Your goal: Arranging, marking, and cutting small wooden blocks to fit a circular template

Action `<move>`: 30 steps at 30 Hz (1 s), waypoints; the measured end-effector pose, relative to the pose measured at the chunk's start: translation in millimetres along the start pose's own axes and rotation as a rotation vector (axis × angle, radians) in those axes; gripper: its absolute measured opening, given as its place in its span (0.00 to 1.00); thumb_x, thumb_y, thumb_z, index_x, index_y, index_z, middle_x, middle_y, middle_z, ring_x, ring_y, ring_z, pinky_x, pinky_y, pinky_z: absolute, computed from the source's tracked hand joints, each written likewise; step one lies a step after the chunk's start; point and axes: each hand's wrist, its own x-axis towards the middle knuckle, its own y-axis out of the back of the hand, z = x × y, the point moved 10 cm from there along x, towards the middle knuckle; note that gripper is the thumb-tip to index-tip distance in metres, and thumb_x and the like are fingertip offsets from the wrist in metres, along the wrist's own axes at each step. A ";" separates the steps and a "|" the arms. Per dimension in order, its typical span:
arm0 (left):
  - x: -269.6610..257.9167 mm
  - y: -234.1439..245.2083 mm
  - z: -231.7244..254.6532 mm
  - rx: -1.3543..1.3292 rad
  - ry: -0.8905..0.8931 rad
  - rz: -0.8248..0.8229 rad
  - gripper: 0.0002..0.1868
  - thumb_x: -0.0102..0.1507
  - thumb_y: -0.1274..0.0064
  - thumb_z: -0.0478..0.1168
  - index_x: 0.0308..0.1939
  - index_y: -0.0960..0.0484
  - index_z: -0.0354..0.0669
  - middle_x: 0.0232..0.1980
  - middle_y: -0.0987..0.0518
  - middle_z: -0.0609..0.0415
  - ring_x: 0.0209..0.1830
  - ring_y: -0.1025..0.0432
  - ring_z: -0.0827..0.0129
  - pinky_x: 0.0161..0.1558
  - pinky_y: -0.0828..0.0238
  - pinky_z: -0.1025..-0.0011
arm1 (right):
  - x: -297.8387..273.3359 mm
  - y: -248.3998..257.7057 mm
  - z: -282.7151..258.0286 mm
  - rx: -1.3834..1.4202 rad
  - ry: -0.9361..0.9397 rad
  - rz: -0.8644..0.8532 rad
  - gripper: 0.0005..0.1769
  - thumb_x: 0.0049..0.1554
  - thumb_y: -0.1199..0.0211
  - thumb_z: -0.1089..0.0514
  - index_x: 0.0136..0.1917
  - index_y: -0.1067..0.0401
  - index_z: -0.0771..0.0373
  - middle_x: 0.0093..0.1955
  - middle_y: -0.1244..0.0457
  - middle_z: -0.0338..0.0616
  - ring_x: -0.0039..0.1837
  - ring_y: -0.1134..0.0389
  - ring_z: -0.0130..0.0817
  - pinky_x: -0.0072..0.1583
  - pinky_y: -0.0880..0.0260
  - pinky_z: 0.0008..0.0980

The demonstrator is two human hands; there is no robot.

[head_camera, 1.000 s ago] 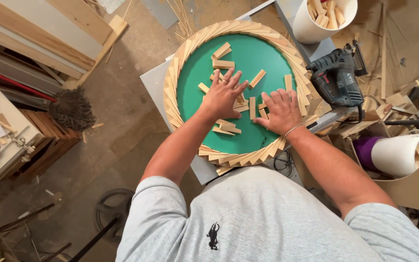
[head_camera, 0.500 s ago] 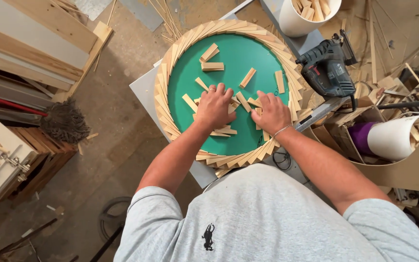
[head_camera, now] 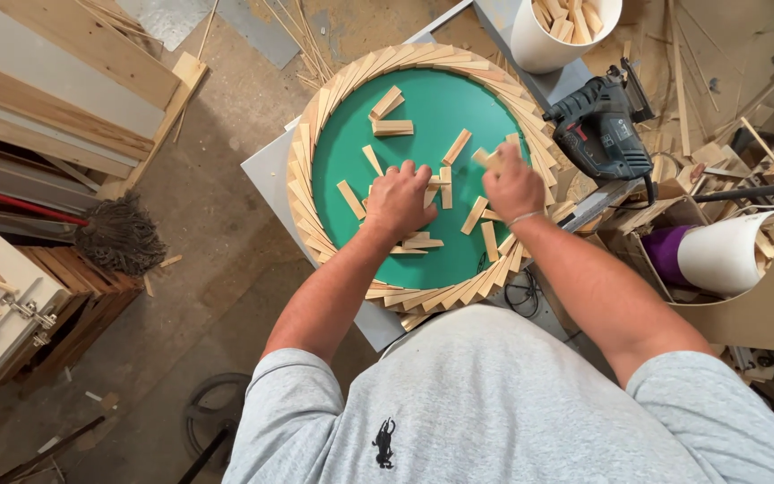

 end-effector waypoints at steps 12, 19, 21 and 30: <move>10.2 27.7 -20.6 -0.156 0.187 0.011 0.28 0.46 0.39 0.61 0.40 0.29 0.50 0.37 0.28 0.51 0.37 0.22 0.45 0.41 0.22 0.51 | 38.5 14.8 31.1 -0.165 -0.051 -0.071 0.15 0.57 0.44 0.52 0.55 0.40 0.54 0.48 0.36 0.55 0.46 0.28 0.69 0.50 0.27 0.64; 26.4 25.7 -31.1 -0.201 0.289 -0.166 0.31 0.47 0.40 0.66 0.45 0.25 0.53 0.42 0.22 0.50 0.43 0.20 0.43 0.47 0.23 0.48 | -18.9 28.0 57.6 0.325 -0.364 -0.147 0.20 0.53 0.35 0.43 0.57 0.33 0.46 0.50 0.29 0.43 0.55 0.27 0.49 0.58 0.27 0.49; 29.3 36.4 -18.6 -0.183 0.273 -0.213 0.31 0.47 0.41 0.66 0.46 0.24 0.53 0.42 0.21 0.49 0.44 0.21 0.42 0.48 0.23 0.47 | -49.6 42.9 64.2 0.398 -0.386 -0.105 0.22 0.52 0.32 0.43 0.57 0.33 0.47 0.52 0.29 0.43 0.57 0.28 0.48 0.58 0.27 0.47; 23.0 53.5 75.9 -0.272 0.339 -0.491 0.31 0.49 0.39 0.65 0.53 0.20 0.62 0.42 0.18 0.49 0.51 0.22 0.47 0.53 0.26 0.52 | -266.5 107.0 169.4 0.601 -0.638 0.188 0.20 0.53 0.28 0.51 0.56 0.30 0.52 0.34 0.31 0.44 0.47 0.26 0.47 0.52 0.27 0.47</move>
